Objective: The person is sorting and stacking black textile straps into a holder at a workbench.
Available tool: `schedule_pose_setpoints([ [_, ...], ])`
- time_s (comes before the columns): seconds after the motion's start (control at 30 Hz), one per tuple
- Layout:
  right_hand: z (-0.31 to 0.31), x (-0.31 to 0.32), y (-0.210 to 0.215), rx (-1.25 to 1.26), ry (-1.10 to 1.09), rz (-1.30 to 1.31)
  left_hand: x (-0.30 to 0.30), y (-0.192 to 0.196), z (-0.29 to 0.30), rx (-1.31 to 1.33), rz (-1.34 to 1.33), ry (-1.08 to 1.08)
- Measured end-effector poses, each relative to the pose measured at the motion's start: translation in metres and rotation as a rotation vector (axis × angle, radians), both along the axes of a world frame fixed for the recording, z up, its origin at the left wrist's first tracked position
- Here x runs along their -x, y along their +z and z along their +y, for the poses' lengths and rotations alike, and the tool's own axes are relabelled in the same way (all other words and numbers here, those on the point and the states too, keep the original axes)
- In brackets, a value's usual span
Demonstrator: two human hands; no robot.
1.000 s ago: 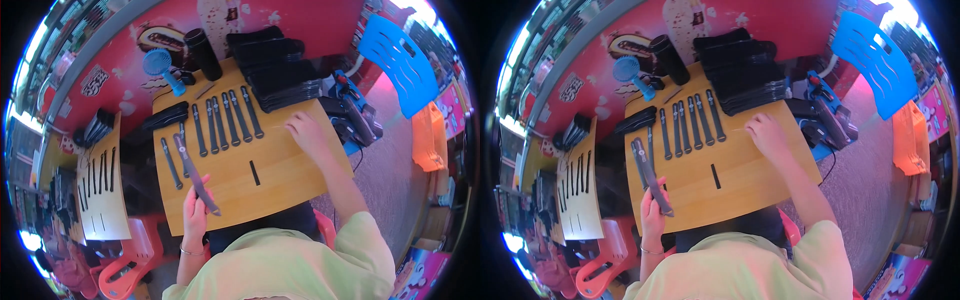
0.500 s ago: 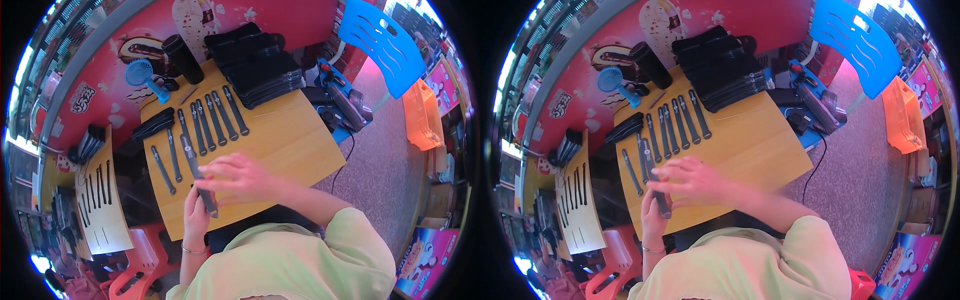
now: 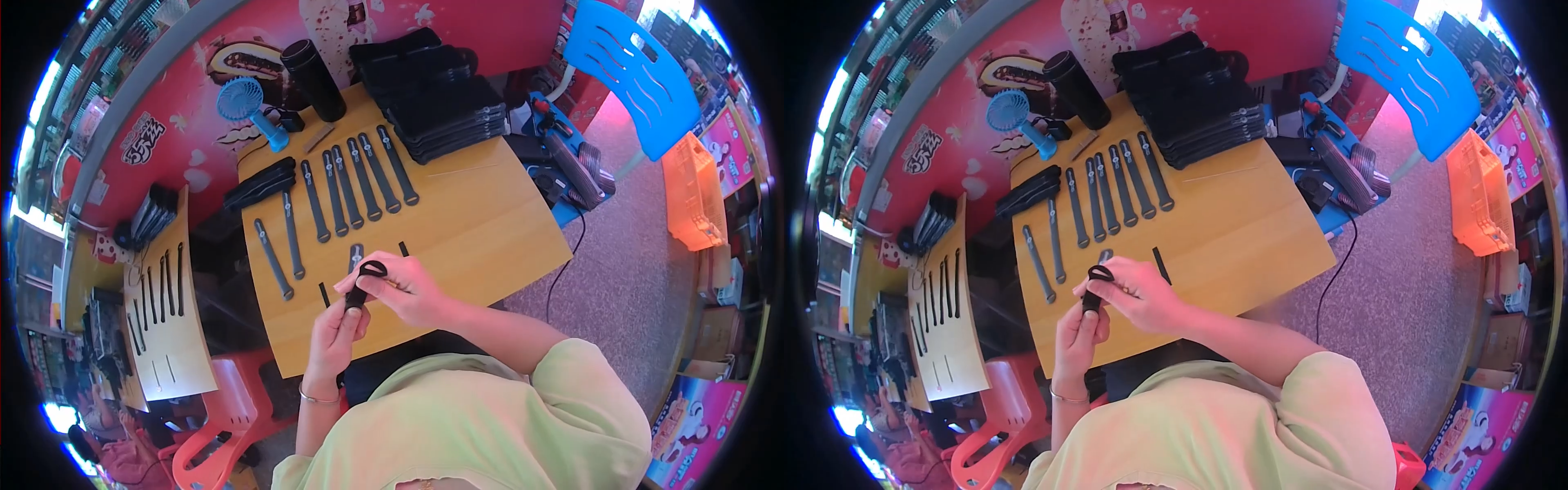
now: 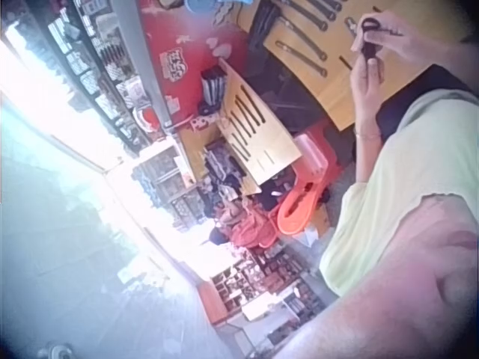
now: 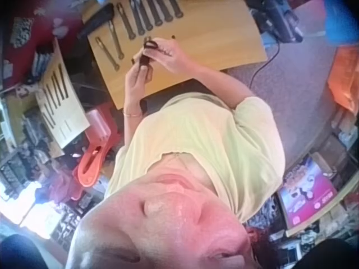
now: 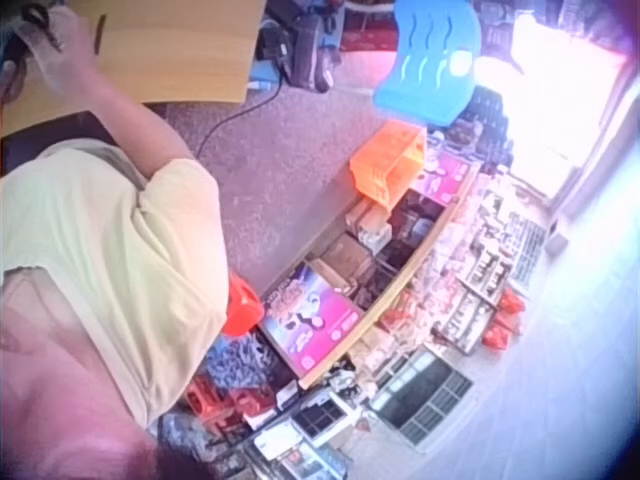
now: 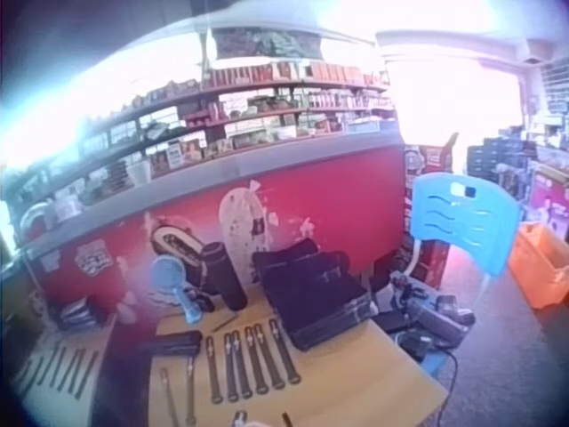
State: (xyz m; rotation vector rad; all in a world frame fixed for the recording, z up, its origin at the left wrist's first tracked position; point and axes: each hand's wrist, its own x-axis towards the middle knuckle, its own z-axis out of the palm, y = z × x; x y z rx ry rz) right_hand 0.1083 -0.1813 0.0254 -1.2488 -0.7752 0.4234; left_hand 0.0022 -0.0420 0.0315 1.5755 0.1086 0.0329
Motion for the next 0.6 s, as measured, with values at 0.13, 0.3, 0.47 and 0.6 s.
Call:
schedule_pose_setpoints([
  [0.13,-0.011,-0.015,0.003,-0.071,0.017,0.301,0.005,0.012,0.006,-0.071,0.064,-0.084],
  [0.3,-0.019,-0.020,0.002,-0.188,-0.156,0.632,0.018,0.014,0.031,-0.158,0.104,-0.220],
  [0.47,-0.061,-0.051,0.000,-0.216,-0.355,0.584,0.047,0.007,0.064,-0.165,0.201,-0.345],
  [0.6,-0.084,-0.048,0.003,-0.181,-0.496,0.544,0.057,0.008,0.069,-0.174,0.219,-0.351],
])
